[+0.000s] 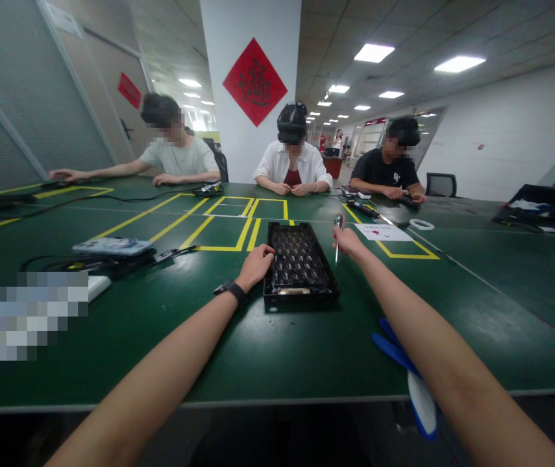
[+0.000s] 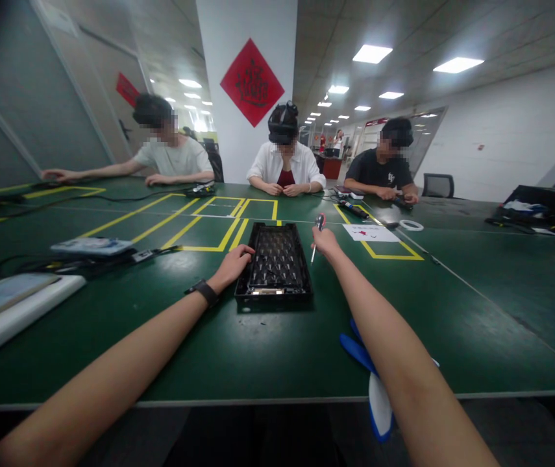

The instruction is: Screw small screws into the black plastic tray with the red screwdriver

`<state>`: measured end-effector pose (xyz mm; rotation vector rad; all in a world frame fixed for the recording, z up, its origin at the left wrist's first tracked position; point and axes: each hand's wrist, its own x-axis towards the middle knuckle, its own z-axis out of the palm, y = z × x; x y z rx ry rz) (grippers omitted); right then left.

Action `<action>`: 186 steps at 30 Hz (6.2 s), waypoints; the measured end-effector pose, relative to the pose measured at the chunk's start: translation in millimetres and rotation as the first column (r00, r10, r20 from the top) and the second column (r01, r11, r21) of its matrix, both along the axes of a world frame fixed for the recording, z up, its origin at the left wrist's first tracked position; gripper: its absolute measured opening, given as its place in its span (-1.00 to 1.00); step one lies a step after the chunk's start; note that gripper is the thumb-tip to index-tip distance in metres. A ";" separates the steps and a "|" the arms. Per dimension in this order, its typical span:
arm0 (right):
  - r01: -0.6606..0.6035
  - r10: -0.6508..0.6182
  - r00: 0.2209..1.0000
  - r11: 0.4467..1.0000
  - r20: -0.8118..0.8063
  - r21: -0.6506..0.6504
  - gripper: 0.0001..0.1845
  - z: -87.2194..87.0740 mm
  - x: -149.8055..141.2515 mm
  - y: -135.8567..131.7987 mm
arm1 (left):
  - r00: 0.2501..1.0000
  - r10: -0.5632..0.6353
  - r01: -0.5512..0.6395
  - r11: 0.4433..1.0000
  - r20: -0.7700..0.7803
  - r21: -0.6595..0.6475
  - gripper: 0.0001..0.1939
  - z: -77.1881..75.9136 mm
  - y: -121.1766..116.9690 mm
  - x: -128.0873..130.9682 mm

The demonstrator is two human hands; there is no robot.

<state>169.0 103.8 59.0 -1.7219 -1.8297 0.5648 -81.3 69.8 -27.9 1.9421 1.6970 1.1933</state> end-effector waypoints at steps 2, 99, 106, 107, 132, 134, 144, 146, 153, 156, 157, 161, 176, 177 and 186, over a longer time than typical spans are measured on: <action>-0.028 0.036 0.980 0.999 -0.196 0.045 -0.54 6.9 -16.7 -6.6 | 1.000 0.010 -0.011 1.000 0.013 0.011 -0.77 -0.9 2.8 2.0; -0.334 0.543 0.305 0.831 -0.782 0.446 -0.67 -41.4 -63.8 -70.5 | 0.909 -0.417 0.415 0.902 -0.004 0.120 -0.76 32.6 -63.0 27.7; -0.252 0.570 0.381 0.822 -0.728 0.511 -0.72 -40.2 -69.8 -82.5 | 0.939 -0.339 0.343 0.929 -0.056 0.140 -0.72 30.6 -60.7 28.3; -0.253 0.571 0.383 0.821 -0.727 0.511 -0.73 -40.2 -70.0 -82.8 | 0.933 -0.355 0.360 0.923 -0.058 0.138 -0.72 30.5 -60.0 27.7; -0.269 0.554 0.420 0.833 -0.719 0.484 -0.64 -42.1 -65.0 -80.9 | 0.901 -0.431 0.433 0.889 -0.047 0.151 -0.78 27.6 -59.6 26.3; -0.310 0.554 0.379 0.830 -0.741 0.463 -0.61 -42.3 -65.2 -80.6 | 0.909 -0.416 0.415 0.897 -0.026 0.155 -0.79 28.7 -61.3 27.8; -0.391 0.567 0.237 0.799 -0.789 0.456 -0.65 -40.6 -68.5 -82.3 | 0.931 -0.353 0.362 0.922 -0.090 0.133 -0.80 29.2 -60.2 28.5; -0.381 0.558 0.230 0.806 -0.797 0.454 -0.67 -39.4 -68.0 -82.4 | 0.928 -0.364 0.372 0.917 -0.083 0.140 -0.79 29.3 -59.8 28.4; -0.352 0.604 0.303 0.790 -0.738 0.502 -0.66 -40.3 -68.2 -79.8 | 0.917 -0.388 0.399 0.898 -0.096 0.183 -0.82 32.3 -60.8 26.8; -0.351 0.608 0.313 0.788 -0.730 0.506 -0.64 -42.7 -67.4 -80.0 | 0.916 -0.387 0.401 0.901 -0.108 0.167 -0.82 29.8 -59.8 25.4; -0.361 0.603 0.304 0.789 -0.737 0.497 -0.64 -43.3 -67.0 -80.0 | 0.918 -0.384 0.396 0.904 -0.104 0.158 -0.83 28.8 -59.6 25.3; -0.395 0.568 0.249 0.799 -0.784 0.454 -0.66 -44.1 -65.8 -80.4 | 0.919 -0.395 0.392 0.913 0.006 0.115 -0.80 27.9 -61.5 27.7; -0.379 0.567 0.257 0.804 -0.783 0.458 -0.65 -42.9 -67.1 -80.6 | 0.900 -0.410 0.429 0.892 -0.146 0.145 -0.71 26.3 -58.1 22.0; -0.373 0.562 0.264 0.809 -0.784 0.455 -0.65 -43.4 -66.7 -79.6 | 0.898 -0.408 0.432 0.888 -0.168 0.155 -0.72 27.0 -59.2 22.2; -0.365 0.593 0.295 0.795 -0.750 0.485 -0.70 -45.9 -68.1 -79.4 | 0.923 -0.366 0.381 0.908 -0.115 0.173 -0.71 26.8 -61.1 24.5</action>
